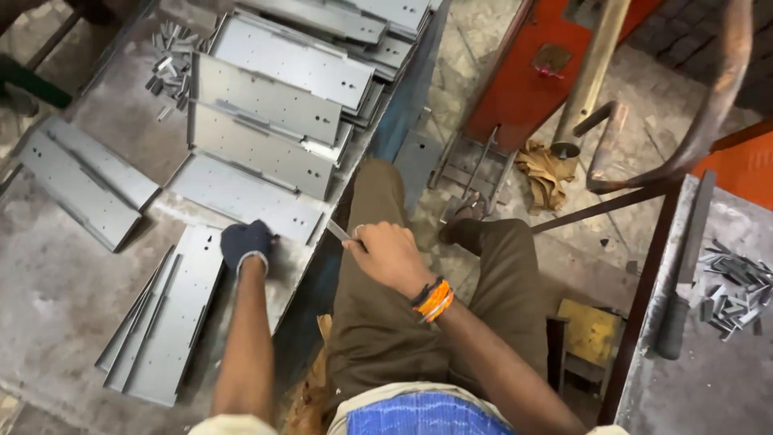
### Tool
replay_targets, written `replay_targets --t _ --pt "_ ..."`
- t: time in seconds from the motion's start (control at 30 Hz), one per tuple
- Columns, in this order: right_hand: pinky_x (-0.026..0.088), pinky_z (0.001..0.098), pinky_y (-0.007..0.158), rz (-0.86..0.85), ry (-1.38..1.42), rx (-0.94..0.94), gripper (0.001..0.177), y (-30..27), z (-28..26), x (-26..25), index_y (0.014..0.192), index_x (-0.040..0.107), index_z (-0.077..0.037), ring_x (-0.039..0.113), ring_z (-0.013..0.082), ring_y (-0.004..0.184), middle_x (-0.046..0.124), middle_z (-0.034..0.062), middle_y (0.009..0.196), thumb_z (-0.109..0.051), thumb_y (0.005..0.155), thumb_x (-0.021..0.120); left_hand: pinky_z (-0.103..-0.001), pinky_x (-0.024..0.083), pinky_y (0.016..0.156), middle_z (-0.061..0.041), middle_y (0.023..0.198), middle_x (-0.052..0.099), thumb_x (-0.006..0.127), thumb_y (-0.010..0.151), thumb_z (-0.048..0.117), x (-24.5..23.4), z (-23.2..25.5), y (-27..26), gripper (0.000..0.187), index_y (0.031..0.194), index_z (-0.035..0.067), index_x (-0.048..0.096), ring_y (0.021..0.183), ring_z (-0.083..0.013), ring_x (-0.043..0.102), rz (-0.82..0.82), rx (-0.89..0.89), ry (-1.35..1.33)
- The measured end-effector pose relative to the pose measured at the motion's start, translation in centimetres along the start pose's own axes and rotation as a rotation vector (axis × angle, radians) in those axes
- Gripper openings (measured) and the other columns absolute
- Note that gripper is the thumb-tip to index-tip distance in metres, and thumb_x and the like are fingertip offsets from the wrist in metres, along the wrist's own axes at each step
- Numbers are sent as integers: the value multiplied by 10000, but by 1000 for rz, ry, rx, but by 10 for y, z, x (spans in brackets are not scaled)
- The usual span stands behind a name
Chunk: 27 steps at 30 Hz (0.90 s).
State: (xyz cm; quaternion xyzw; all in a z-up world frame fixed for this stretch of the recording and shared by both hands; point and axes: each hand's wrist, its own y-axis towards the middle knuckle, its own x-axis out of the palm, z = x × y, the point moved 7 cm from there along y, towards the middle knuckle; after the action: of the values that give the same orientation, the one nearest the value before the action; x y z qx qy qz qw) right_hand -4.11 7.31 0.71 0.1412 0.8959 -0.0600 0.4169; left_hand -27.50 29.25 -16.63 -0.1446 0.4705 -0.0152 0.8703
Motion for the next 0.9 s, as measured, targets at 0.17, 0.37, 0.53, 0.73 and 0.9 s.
replay_targets --t 0.17,0.37,0.53,0.73,0.9 --pt "511 527 667 12 2 77 296 -5 15 -15 837 749 -84 680 402 757 701 168 746 -349 931 658 -384 582 604 -150 848 669 792 710 43 -7 -25 42 533 1173 -26 540 686 -282 669 272 108 -591" --pt "513 473 616 63 47 180 322 -19 45 -52 893 761 -98 692 343 679 696 152 688 -392 946 643 -417 596 696 -159 1024 677 722 807 -55 -52 28 -43 885 1590 19 315 836 -260 666 22 63 -1396" --pt "528 367 562 157 257 250 301 -48 98 -82 913 750 -59 716 203 592 708 96 651 -339 956 647 -477 638 793 -82 1004 648 684 856 -39 -24 88 -102 824 1605 99 370 941 -232 670 -478 279 -1685" --pt "482 256 508 367 616 367 232 -117 214 -88 994 719 -2 655 123 582 732 76 768 -199 1026 601 -464 515 1060 -160 1179 717 697 827 -90 -1 173 -180 429 1215 93 708 1167 -347 655 93 1331 -393" --pt "492 223 546 736 799 542 168 -221 266 -118 1149 583 -16 725 126 707 757 67 886 -135 1034 552 -416 523 1086 -177 1256 726 630 793 -148 82 204 -229 483 1228 38 725 1227 -323 677 -338 1335 -487"
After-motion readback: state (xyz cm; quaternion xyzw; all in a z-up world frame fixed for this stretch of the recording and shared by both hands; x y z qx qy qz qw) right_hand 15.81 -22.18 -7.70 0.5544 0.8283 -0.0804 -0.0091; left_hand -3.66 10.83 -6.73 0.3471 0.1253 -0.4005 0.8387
